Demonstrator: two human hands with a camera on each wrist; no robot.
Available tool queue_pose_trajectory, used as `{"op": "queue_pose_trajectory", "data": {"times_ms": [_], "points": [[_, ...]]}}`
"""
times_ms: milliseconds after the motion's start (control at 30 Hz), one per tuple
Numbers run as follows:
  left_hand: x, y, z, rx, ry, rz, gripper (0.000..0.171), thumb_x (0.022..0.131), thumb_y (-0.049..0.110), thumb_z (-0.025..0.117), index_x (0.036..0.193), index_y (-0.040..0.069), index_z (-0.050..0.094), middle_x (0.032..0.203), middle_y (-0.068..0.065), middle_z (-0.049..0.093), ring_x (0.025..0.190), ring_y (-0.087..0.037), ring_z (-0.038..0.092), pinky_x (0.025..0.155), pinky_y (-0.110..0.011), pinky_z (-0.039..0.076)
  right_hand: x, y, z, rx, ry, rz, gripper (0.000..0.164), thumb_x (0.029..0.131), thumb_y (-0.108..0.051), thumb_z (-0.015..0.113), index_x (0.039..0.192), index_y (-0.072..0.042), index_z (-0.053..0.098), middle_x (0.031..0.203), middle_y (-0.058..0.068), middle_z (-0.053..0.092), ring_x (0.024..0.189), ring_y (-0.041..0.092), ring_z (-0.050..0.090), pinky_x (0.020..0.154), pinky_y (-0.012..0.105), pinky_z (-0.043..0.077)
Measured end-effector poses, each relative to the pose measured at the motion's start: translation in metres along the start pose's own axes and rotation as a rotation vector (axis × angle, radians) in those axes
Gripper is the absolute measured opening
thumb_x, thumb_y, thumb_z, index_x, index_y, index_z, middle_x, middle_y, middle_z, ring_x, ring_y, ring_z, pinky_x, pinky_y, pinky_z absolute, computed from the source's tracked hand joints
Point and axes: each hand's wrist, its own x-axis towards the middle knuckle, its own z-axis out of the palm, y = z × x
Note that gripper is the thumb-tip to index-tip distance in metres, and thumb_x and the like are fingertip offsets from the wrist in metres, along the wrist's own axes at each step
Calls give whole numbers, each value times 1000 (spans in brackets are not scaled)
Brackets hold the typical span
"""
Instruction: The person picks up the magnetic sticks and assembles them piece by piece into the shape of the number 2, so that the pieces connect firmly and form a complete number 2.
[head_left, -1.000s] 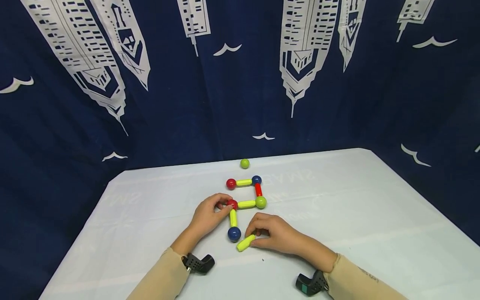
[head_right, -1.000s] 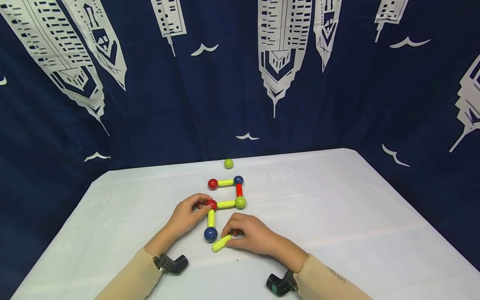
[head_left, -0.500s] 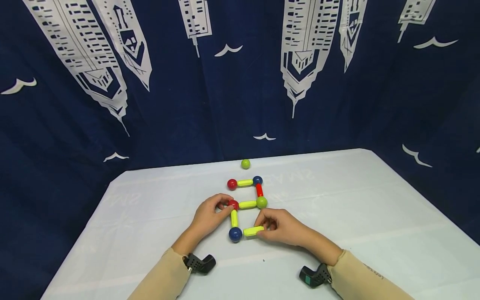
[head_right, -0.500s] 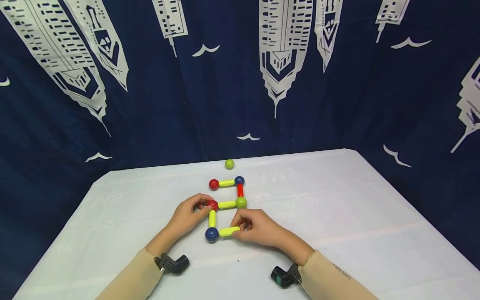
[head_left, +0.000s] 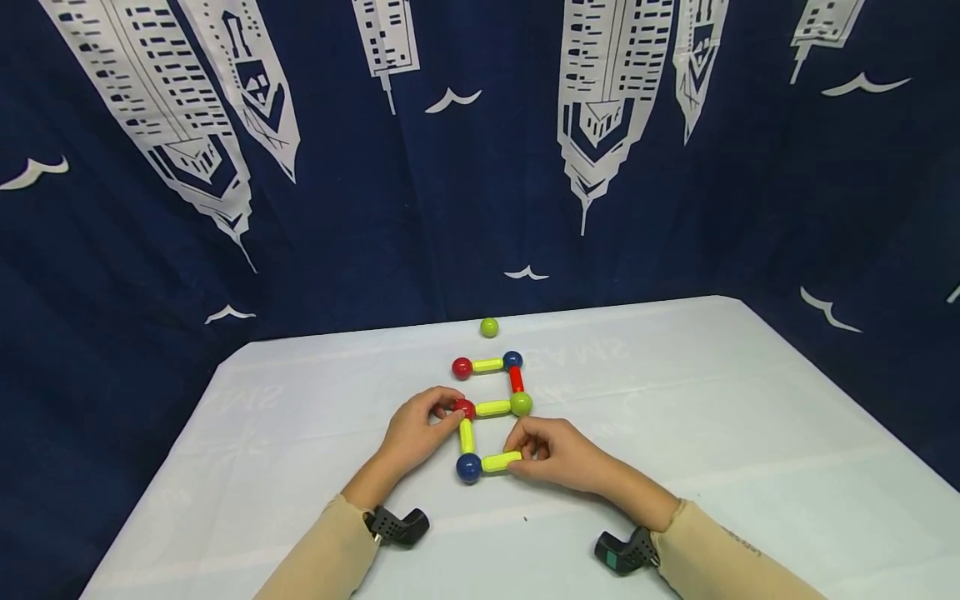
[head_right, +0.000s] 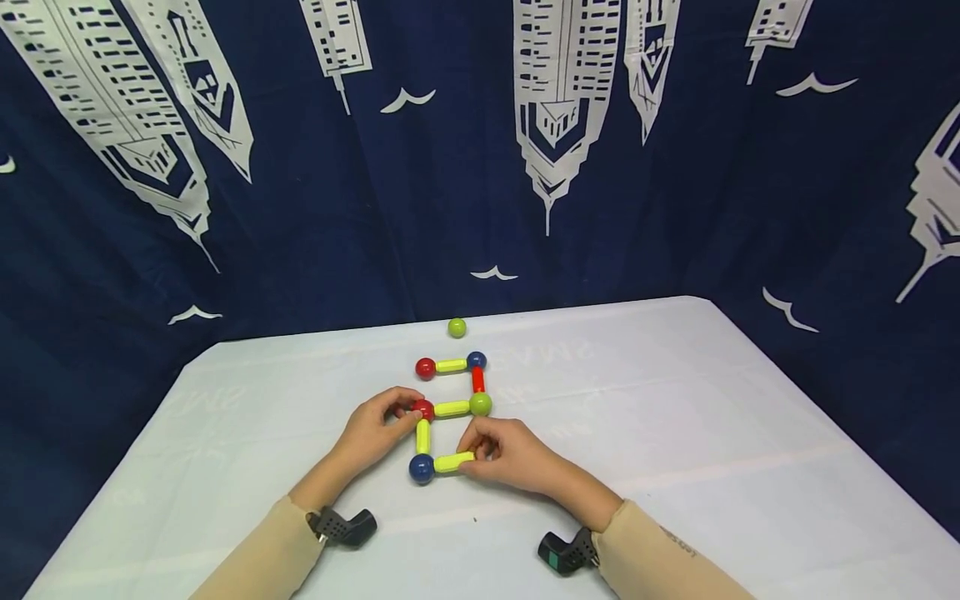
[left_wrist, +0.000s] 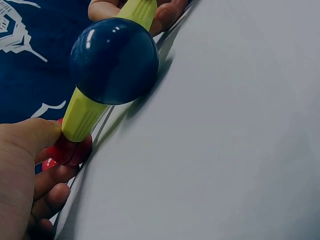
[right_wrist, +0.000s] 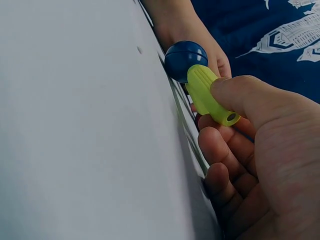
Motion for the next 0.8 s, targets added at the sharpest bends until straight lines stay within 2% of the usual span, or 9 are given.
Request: {"op": "queue_pose_trajectory", "data": {"times_ms": [800], "points": [[-1,2,-2,-14,-9,-15,22,91,26,73,113,23,70,101,6,71,87,-10,56,78,-27,46,1,-1,0,-57,-45,0,20,87,-17,77,104,-18,68,83,-6,63,71,3,53,59,17,44]]}}
